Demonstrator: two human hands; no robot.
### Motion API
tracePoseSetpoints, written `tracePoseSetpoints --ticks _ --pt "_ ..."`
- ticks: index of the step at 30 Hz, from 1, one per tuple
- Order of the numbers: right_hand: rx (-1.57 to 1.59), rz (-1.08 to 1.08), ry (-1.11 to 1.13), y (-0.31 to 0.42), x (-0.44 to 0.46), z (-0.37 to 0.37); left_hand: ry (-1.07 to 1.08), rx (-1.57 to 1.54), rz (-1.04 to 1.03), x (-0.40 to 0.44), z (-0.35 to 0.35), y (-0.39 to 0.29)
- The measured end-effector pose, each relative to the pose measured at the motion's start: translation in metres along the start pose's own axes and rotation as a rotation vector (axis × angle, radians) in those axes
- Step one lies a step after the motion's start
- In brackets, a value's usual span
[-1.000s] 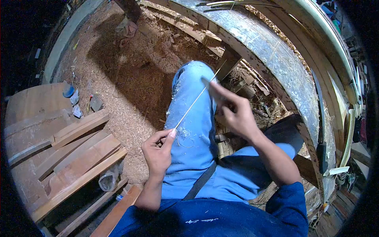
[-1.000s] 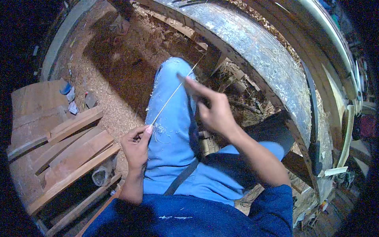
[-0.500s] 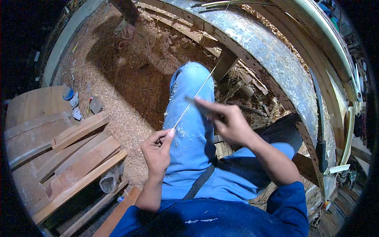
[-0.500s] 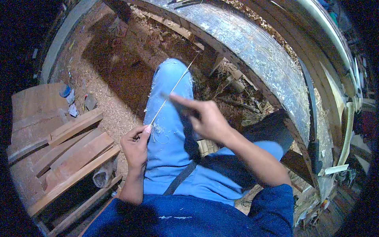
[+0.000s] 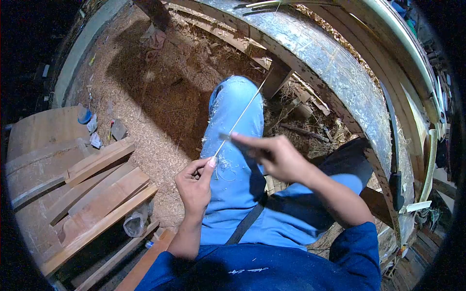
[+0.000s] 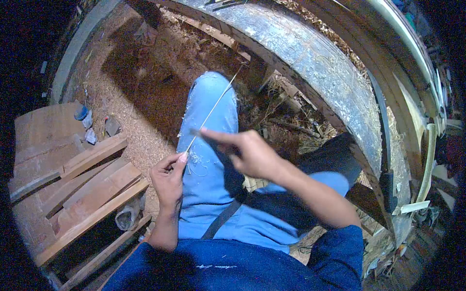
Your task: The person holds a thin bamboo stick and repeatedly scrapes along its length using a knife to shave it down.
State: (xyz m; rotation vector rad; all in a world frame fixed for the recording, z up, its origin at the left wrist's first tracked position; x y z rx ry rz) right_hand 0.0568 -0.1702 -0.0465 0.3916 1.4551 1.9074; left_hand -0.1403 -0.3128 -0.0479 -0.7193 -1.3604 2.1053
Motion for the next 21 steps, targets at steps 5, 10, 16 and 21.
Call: tracePoseSetpoints --ticks 5,10,16,21 --pt "0.006 0.167 -0.423 -0.015 0.009 0.011 0.004 -0.013 0.010 -0.001 0.001 -0.002" --pt "-0.065 0.008 -0.238 -0.008 0.001 0.011 -0.023 -0.016 0.004 -0.001 0.001 0.002" --pt "-0.048 0.008 -0.245 -0.005 0.001 0.011 -0.018 -0.002 0.010 -0.002 -0.002 -0.004" --pt "0.099 -0.024 -0.353 -0.013 0.007 0.018 -0.027 -0.006 -0.004 -0.002 -0.001 -0.003"
Point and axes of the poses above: each hand's wrist, its own x-axis towards the middle knuckle, its own z-axis out of the back of the hand, y = z × x, the point moved 2 cm from there along x, towards the middle knuckle, and after that the axes turned 9 degrees about -y, right-handed, at the moved point
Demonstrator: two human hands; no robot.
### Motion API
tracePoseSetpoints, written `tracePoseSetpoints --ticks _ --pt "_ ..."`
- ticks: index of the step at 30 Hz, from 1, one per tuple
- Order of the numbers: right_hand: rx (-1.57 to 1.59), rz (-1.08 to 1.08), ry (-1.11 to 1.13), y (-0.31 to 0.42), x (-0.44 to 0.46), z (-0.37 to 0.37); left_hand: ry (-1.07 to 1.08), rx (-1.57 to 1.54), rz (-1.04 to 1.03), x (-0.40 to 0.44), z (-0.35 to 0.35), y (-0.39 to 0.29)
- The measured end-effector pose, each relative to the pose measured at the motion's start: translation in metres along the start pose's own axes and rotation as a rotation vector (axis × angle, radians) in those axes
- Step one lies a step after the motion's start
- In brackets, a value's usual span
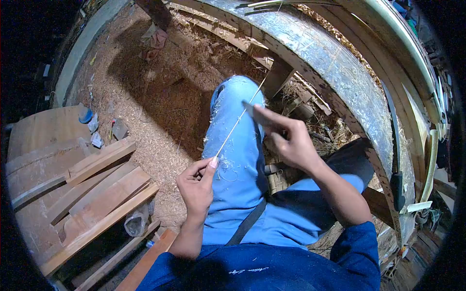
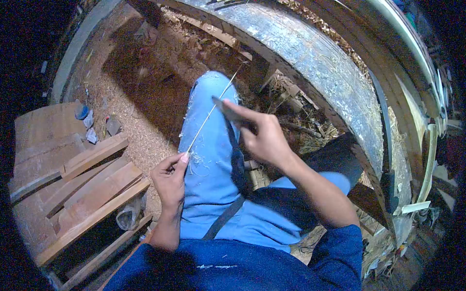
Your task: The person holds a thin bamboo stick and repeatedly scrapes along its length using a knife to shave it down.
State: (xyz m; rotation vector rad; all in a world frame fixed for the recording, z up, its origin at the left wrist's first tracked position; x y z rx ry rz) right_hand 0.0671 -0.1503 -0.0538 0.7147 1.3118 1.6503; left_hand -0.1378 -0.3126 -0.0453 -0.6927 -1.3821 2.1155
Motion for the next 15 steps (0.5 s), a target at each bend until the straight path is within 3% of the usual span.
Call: tracePoseSetpoints --ticks 1,4,8,9,11,13,15 --pt "-0.102 0.007 -0.007 0.000 0.001 0.003 0.004 0.005 -0.003 0.000 0.000 -0.001" --pt "-0.074 -0.005 0.260 0.012 -0.012 -0.012 -0.001 0.022 0.013 0.001 -0.002 0.001" --pt "-0.007 0.076 -0.034 -0.006 0.000 -0.008 0.011 -0.026 0.064 0.000 0.003 0.003" --pt "-0.100 -0.009 -0.022 0.004 0.000 -0.003 0.016 -0.019 0.047 0.000 0.003 0.002" --pt "-0.092 0.168 0.185 0.007 -0.011 -0.013 0.022 -0.017 0.028 0.001 0.001 0.002" --pt "-0.177 0.096 0.371 0.011 -0.020 -0.024 0.012 -0.007 0.059 0.002 -0.001 0.003" --pt "-0.047 0.193 0.219 0.009 -0.010 -0.017 0.013 0.002 0.035 0.003 0.000 0.002"
Point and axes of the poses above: each hand's wrist, its own x-axis towards the middle knuckle, its own z-axis out of the back of the hand, y = z × x, the point moved 2 cm from there along x, towards the middle knuckle, and after that the axes turned 9 degrees about -y, right-handed, at the moved point
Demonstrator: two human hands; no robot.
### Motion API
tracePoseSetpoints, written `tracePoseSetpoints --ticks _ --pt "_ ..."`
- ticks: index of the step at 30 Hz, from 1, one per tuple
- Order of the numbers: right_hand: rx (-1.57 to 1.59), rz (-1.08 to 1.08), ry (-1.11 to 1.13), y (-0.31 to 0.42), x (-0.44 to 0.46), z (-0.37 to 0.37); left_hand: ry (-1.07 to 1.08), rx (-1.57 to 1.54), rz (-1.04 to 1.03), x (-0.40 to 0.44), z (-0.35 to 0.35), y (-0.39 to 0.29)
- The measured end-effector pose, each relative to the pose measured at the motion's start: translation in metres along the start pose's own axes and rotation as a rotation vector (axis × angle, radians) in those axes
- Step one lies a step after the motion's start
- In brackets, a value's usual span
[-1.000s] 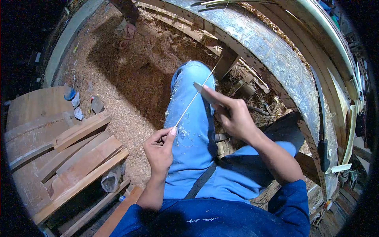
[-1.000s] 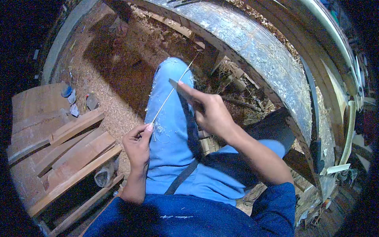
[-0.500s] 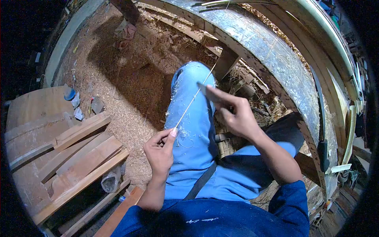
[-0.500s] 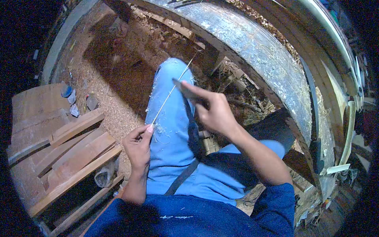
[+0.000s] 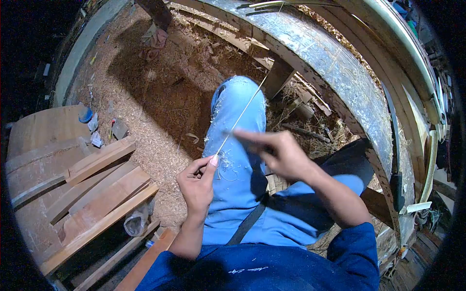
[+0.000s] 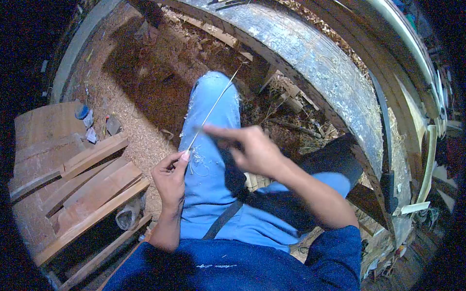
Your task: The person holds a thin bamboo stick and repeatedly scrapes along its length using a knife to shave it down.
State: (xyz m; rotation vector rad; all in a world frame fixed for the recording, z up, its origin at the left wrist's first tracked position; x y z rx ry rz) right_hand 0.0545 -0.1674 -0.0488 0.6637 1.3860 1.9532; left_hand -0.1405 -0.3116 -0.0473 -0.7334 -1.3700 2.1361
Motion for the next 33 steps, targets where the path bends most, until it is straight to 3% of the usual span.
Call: tracePoseSetpoints --ticks 2,4,6,8,9,12,14,15,16,20,23,26,28,29,33 --pt "-0.033 -0.084 -0.246 -0.010 0.007 0.010 0.000 0.010 -0.020 -0.002 0.001 0.000" --pt "-0.071 0.029 -0.154 -0.010 0.003 0.005 -0.021 -0.017 -0.022 -0.002 -0.004 0.001" --pt "-0.159 -0.070 0.194 -0.001 -0.008 -0.005 -0.025 -0.035 0.004 -0.002 -0.006 0.001" --pt "-0.127 -0.083 0.112 0.001 -0.005 -0.002 -0.031 -0.045 0.026 0.000 -0.004 0.000" --pt "-0.084 -0.005 -0.096 -0.012 0.000 0.000 -0.027 -0.026 0.032 -0.001 -0.002 -0.002" --pt "-0.105 -0.105 -0.262 -0.010 0.006 0.017 -0.019 -0.035 0.030 -0.003 -0.003 0.002" --pt "-0.211 -0.182 0.089 0.000 -0.002 0.006 -0.016 -0.070 0.019 -0.003 -0.007 0.004" --pt "-0.134 -0.042 0.005 0.004 -0.005 -0.006 -0.020 -0.081 0.025 -0.003 -0.007 0.005" --pt "-0.198 -0.059 0.022 0.004 -0.007 -0.005 -0.023 -0.091 0.030 -0.002 -0.007 0.005" --pt "-0.151 -0.029 -0.336 -0.019 0.010 0.018 -0.016 -0.052 -0.010 -0.006 -0.003 0.002" --pt "-0.211 -0.173 -0.038 0.003 -0.003 0.009 -0.030 -0.077 0.018 -0.006 -0.006 0.002" --pt "-0.244 -0.115 -0.050 -0.003 -0.004 0.005 -0.033 -0.086 0.038 -0.003 -0.003 0.004" --pt "-0.109 0.011 -0.324 -0.014 0.013 0.020 -0.021 -0.050 0.020 -0.005 0.000 0.002" --pt "-0.216 -0.239 -0.252 -0.015 0.014 0.030 -0.020 -0.048 0.022 -0.006 0.000 0.003" --pt "-0.170 -0.109 -0.043 -0.002 -0.005 0.003 -0.029 -0.076 0.008 -0.005 -0.004 0.005"
Point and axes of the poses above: each hand's wrist, its own x-axis towards the middle knuckle, its own z-axis out of the back of the hand, y = z × x, the point moved 2 cm from there along x, towards the middle knuckle, and after that the axes turned 9 degrees about -y, right-handed, at the moved point
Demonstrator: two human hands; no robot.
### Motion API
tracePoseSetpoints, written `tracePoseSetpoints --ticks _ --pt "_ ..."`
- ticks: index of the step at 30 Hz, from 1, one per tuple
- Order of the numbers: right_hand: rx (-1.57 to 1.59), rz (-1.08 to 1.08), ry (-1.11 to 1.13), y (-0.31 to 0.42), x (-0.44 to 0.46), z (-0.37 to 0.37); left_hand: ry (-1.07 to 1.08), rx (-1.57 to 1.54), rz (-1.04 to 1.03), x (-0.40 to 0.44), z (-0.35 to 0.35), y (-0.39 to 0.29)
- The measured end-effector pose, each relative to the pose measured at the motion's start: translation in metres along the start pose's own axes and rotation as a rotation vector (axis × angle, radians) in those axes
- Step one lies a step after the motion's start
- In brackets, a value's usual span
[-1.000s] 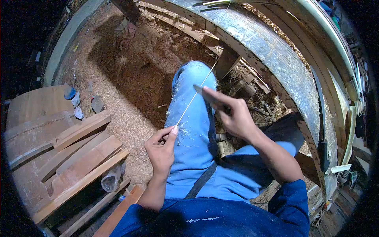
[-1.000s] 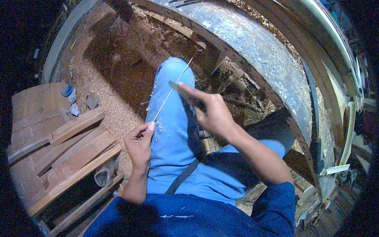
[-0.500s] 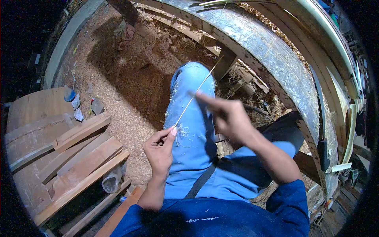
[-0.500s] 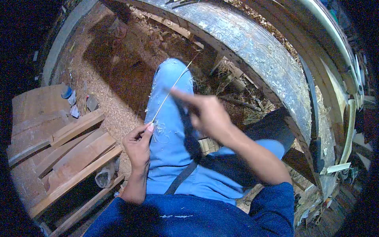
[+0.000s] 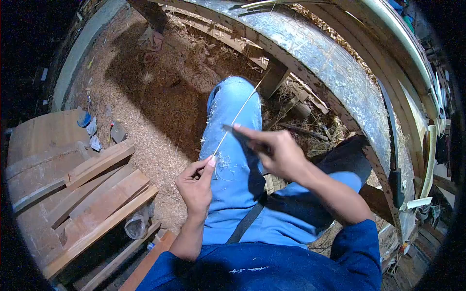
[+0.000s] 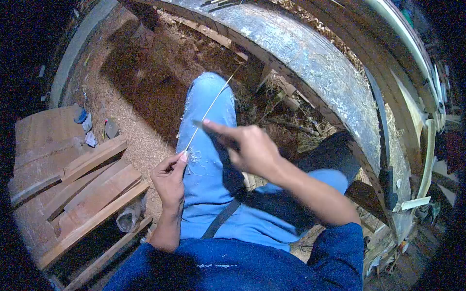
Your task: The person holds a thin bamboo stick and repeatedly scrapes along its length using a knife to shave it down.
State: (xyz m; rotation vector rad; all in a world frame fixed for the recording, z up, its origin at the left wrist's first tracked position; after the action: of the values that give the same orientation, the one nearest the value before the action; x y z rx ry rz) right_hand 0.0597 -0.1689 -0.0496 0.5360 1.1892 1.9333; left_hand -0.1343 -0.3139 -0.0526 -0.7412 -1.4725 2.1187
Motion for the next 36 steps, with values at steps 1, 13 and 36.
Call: tracePoseSetpoints --ticks 1,13,36 --pt "-0.025 -0.009 -0.007 0.005 -0.001 -0.002 -0.004 -0.016 0.014 0.001 0.001 0.001" --pt "0.014 0.011 -0.211 -0.007 0.011 0.007 -0.012 0.031 -0.010 -0.001 0.002 -0.003" --pt "-0.018 -0.060 -0.098 0.000 0.006 0.003 -0.032 0.021 -0.033 -0.004 0.000 0.000"
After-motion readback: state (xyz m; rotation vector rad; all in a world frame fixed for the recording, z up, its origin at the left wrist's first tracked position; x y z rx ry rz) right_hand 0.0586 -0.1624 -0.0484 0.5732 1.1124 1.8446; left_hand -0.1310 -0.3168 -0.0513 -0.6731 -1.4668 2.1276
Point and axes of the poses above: each hand's wrist, its own x-axis towards the middle knuckle, its own z-axis out of the back of the hand, y = z × x, the point moved 2 cm from there along x, towards the middle knuckle, and after that the axes turned 9 degrees about -y, right-handed, at the moved point
